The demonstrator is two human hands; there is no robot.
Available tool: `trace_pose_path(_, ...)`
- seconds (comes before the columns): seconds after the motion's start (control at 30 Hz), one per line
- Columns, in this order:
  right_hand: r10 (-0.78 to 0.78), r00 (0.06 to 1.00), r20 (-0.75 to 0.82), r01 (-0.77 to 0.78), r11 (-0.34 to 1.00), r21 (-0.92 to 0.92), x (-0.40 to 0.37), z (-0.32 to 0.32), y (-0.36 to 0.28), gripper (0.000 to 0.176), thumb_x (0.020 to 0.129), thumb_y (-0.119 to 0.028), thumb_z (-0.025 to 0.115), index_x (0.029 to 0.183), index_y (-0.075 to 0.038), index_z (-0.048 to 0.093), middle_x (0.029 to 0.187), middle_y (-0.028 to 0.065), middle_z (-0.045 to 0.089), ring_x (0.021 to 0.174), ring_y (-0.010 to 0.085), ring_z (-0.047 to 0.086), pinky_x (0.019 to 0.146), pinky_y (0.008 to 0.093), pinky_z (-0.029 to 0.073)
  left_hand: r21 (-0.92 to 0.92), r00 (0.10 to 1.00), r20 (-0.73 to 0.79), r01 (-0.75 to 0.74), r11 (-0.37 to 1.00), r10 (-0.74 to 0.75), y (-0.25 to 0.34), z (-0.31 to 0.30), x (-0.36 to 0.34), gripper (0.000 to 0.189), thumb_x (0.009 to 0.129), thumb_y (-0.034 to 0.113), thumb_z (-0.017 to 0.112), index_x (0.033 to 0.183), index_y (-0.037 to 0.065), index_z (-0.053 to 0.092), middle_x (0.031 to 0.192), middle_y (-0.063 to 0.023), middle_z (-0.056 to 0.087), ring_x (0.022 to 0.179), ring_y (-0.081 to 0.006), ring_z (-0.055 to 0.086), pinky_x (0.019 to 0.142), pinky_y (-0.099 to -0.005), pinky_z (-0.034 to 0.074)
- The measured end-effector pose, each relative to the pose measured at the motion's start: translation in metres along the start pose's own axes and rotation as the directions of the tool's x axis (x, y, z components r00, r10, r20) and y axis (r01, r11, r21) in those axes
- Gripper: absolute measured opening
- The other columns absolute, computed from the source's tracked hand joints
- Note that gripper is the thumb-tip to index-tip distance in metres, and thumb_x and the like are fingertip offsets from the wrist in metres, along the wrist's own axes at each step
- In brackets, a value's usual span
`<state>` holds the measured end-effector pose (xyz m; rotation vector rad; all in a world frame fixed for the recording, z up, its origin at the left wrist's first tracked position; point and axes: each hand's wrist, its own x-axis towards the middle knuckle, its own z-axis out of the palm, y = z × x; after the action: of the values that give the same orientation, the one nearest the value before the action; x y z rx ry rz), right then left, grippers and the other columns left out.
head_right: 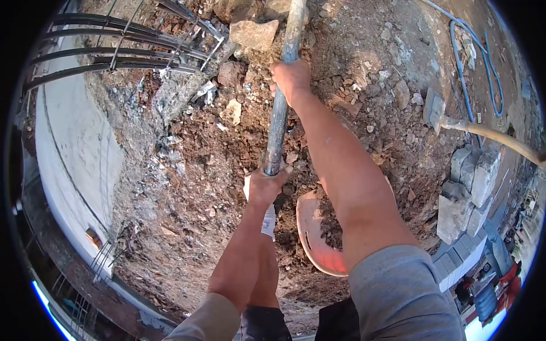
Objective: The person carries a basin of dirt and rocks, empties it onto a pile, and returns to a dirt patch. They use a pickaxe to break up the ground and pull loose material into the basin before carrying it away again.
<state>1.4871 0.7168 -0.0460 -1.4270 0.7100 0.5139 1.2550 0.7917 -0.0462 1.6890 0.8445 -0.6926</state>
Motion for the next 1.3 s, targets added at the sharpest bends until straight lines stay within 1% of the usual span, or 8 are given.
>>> trace_pose_path(0.27,0.272,0.961,0.052,-0.259,0.949,-0.179,-0.081,-0.058,0.021,0.011,0.079,-0.007,0.062,0.071,-0.003,0.055,0.06,0.0057,0.051,0.047,0.019,0.052,0.043,0.0361,0.046,-0.095,0.976,0.112,0.199,0.975,-0.188,0.009,0.049,-0.14,0.027,0.079,0.026,0.076,0.076,0.002,0.066,0.057,-0.0007,0.055,0.046,-0.0077,0.049,0.043,-0.0272,0.038)
trace_pose_path(0.33,0.317,0.947,0.055,-0.304,0.938,-0.167,-0.095,-0.09,0.059,0.012,0.079,-0.008,0.062,0.07,-0.004,0.055,0.06,0.0054,0.051,0.045,0.0194,0.051,0.043,0.0372,0.046,-0.17,0.959,0.103,0.279,0.945,-0.264,-0.042,0.092,-0.167,0.034,0.075,0.035,0.075,0.082,0.003,0.065,0.062,-0.0065,0.062,0.058,-0.0185,0.06,0.061,-0.0363,0.049)
trace_pose_path(0.63,0.348,0.934,-0.084,-0.355,0.876,-0.325,-0.299,-0.219,0.198,0.015,0.075,-0.012,0.064,0.081,-0.003,0.053,0.061,0.0074,0.057,0.046,0.0154,0.057,0.04,0.0301,0.046,0.273,0.746,0.28,0.542,0.795,-0.604,-0.161,0.172,-0.365,0.042,0.073,0.047,0.075,0.089,0.009,0.069,0.077,-0.0122,0.068,0.076,-0.0303,0.068,0.07,-0.0411,0.051)
trace_pose_path(0.73,0.414,0.897,-0.156,-0.442,0.836,-0.326,-0.34,-0.247,0.197,0.021,0.072,-0.01,0.065,0.086,-0.001,0.052,0.061,0.0074,0.057,0.046,0.0153,0.056,0.04,0.0299,0.046,0.19,0.833,0.317,0.412,0.891,-0.453,-0.18,0.185,-0.418,0.048,0.074,0.05,0.073,0.099,0.01,0.068,0.091,-0.0146,0.069,0.091,-0.0303,0.067,0.08,-0.0407,0.05)
trace_pose_path(0.83,0.275,0.947,-0.163,-0.309,0.921,-0.236,-0.309,-0.234,0.147,0.02,0.073,-0.006,0.064,0.085,-0.001,0.05,0.06,0.0064,0.055,0.045,0.0151,0.055,0.039,0.03,0.045,0.211,0.847,0.312,0.38,0.901,-0.43,-0.138,0.171,-0.355,0.044,0.075,0.046,0.074,0.098,0.009,0.067,0.083,-0.0105,0.07,0.081,-0.028,0.068,0.073,-0.0395,0.052)
trace_pose_path(0.93,0.095,0.99,-0.105,-0.087,0.993,0.08,-0.219,-0.184,0.066,0.019,0.074,-0.004,0.065,0.084,-0.003,0.048,0.061,0.0063,0.053,0.041,0.015,0.051,0.037,0.0294,0.044,-0.083,0.99,0.129,0.06,0.995,-0.049,-0.118,0.152,-0.23,0.043,0.075,0.046,0.074,0.095,0.009,0.065,0.074,-0.0086,0.068,0.07,-0.0252,0.068,0.066,-0.0372,0.053)
trace_pose_path(1.03,-0.067,0.998,0.013,0.061,0.966,0.251,-0.104,-0.123,0.003,0.013,0.077,-0.008,0.062,0.082,-0.003,0.051,0.065,0.0065,0.054,0.05,0.0177,0.056,0.044,0.0328,0.048,0.21,0.984,0.052,-0.176,0.962,0.168,-0.023,0.059,-0.085,0.047,0.076,0.037,0.076,0.106,0.004,0.064,0.077,-0.0098,0.068,0.067,-0.0204,0.065,0.068,-0.0337,0.052)
trace_pose_path(1.3,0.084,0.996,0.003,-0.082,0.968,0.236,-0.028,0.019,0.036,0.01,0.078,-0.01,0.062,0.079,-0.003,0.056,0.067,0.0068,0.053,0.053,0.0208,0.055,0.049,0.037,0.05,0.409,1.0,0.002,0.011,0.912,-0.014,0.008,-0.075,-0.029,0.039,0.076,0.036,0.073,0.094,0.002,0.065,0.07,-0.0083,0.063,0.064,-0.0168,0.06,0.065,-0.035,0.049)
